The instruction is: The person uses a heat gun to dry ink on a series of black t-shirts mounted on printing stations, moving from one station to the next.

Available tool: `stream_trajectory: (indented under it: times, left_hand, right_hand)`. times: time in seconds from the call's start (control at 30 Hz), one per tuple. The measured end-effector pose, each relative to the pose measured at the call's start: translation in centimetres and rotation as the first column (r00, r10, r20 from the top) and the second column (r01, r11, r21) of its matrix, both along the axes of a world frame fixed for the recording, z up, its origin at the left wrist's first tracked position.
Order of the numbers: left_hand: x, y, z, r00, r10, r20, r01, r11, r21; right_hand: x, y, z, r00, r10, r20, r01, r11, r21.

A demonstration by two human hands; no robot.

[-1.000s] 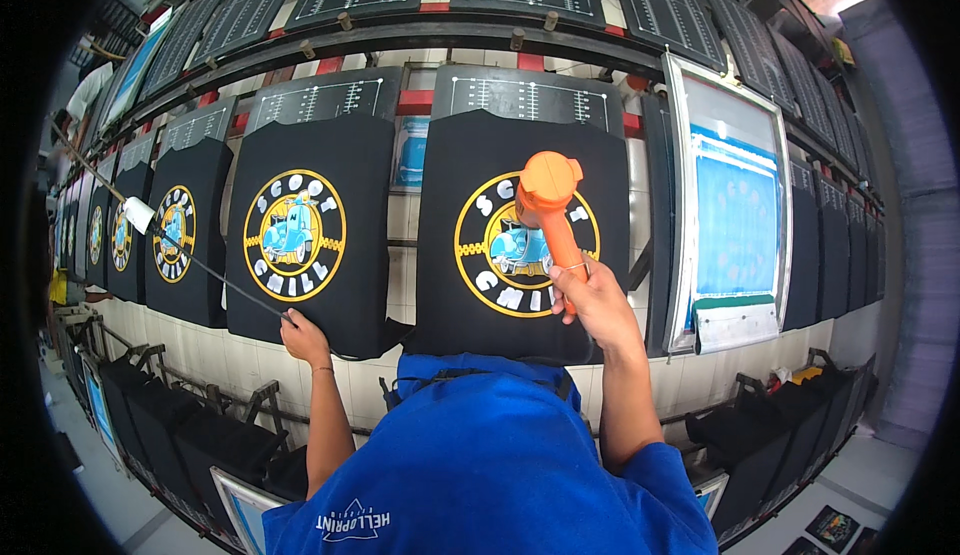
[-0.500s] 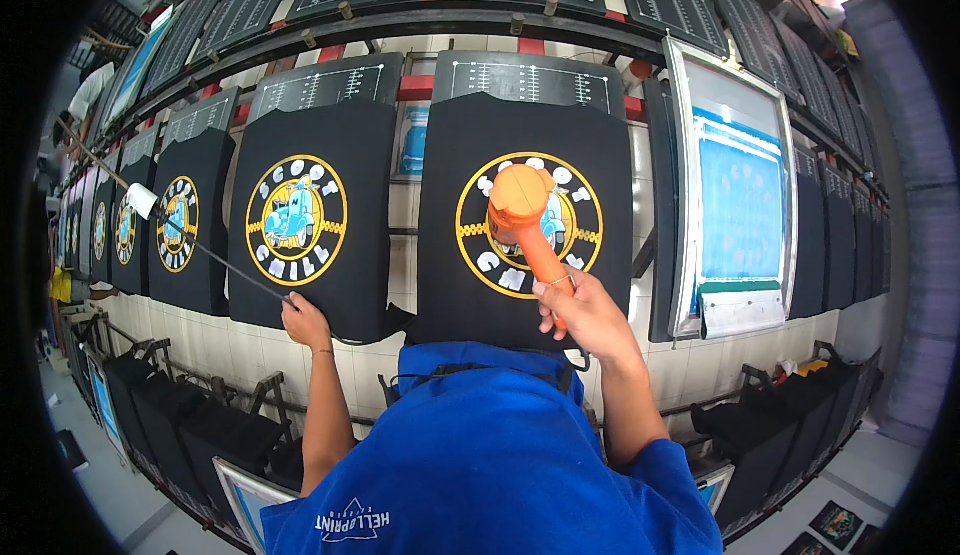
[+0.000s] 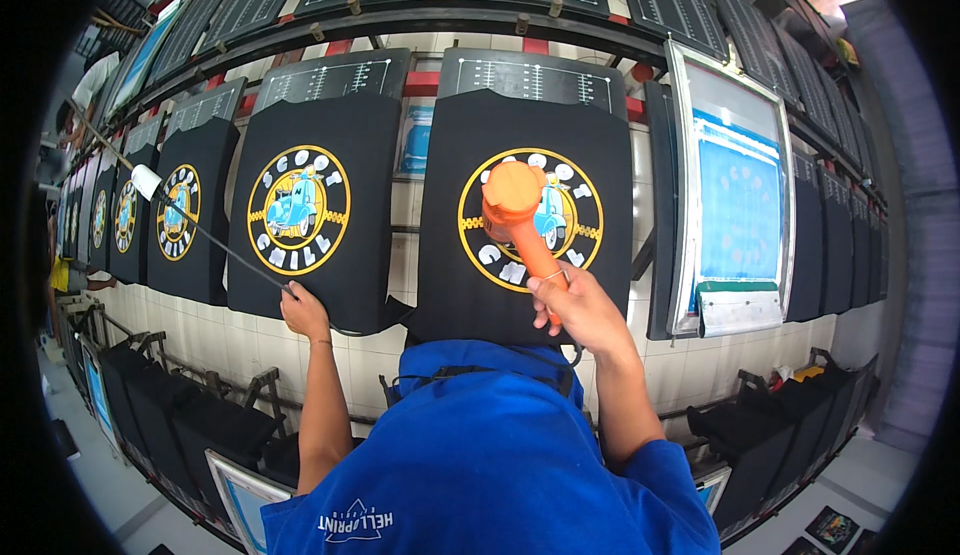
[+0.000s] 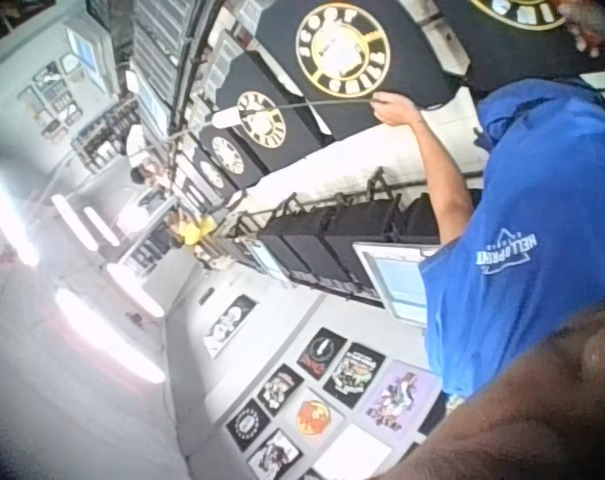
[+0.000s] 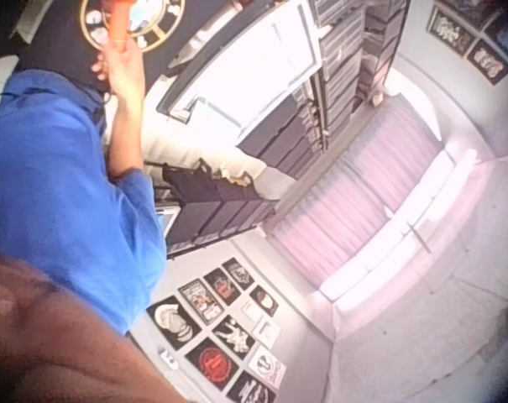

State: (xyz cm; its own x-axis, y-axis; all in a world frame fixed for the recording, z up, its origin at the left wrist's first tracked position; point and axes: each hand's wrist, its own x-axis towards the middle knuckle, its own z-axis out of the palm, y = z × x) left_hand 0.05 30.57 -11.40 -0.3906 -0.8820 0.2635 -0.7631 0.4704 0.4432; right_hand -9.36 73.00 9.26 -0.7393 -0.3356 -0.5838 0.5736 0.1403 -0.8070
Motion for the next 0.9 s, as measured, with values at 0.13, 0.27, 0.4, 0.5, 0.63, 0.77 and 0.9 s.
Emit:
stream_trajectory:
  times: [0.13, 0.27, 0.4, 0.5, 0.63, 0.77, 0.9]
  left_hand:
    - [-0.1, 0.1, 0.3, 1.0, 0.011, 0.027, -0.011, 1.0, -0.002]
    - [0.0, 0.1, 0.5, 1.0, 0.003, 0.007, -0.003, 1.0, 0.014]
    - [0.0, 0.2, 0.4, 1.0, 0.003, 0.003, -0.003, 1.0, 0.006]
    - [0.0, 0.1, 0.4, 1.0, 0.008, 0.017, -0.008, 1.0, 0.015]
    - [0.1, 0.1, 0.3, 1.0, 0.003, -0.005, -0.003, 1.0, 0.001]
    - [0.0, 0.2, 0.5, 1.0, -0.001, 0.015, 0.001, 1.0, 0.03]
    - [0.0, 0.2, 0.5, 1.0, -0.007, -0.009, 0.007, 1.0, 0.013]
  right_hand:
    - [0.1, 0.0, -0.2, 1.0, -0.012, -0.014, 0.012, 1.0, 0.017]
    - [-0.1, 0.4, 0.3, 0.999, -0.035, -0.006, 0.036, 0.999, 0.024]
    - [0.3, 0.8, 0.3, 1.0, -0.025, -0.01, 0.025, 0.999, 0.037]
    - [1.0, 0.8, 0.4, 0.998, -0.061, -0.031, 0.062, 0.998, 0.028]
    - [1.3, 1.3, 0.5, 0.997, -0.08, -0.008, 0.08, 0.996, 0.024]
    - [1.8, 1.6, 0.1, 0.997, -0.079, -0.013, 0.079, 0.996, 0.035]
    - [2.4, 1.8, 0.0, 0.994, -0.106, -0.017, 0.107, 0.993, 0.043]
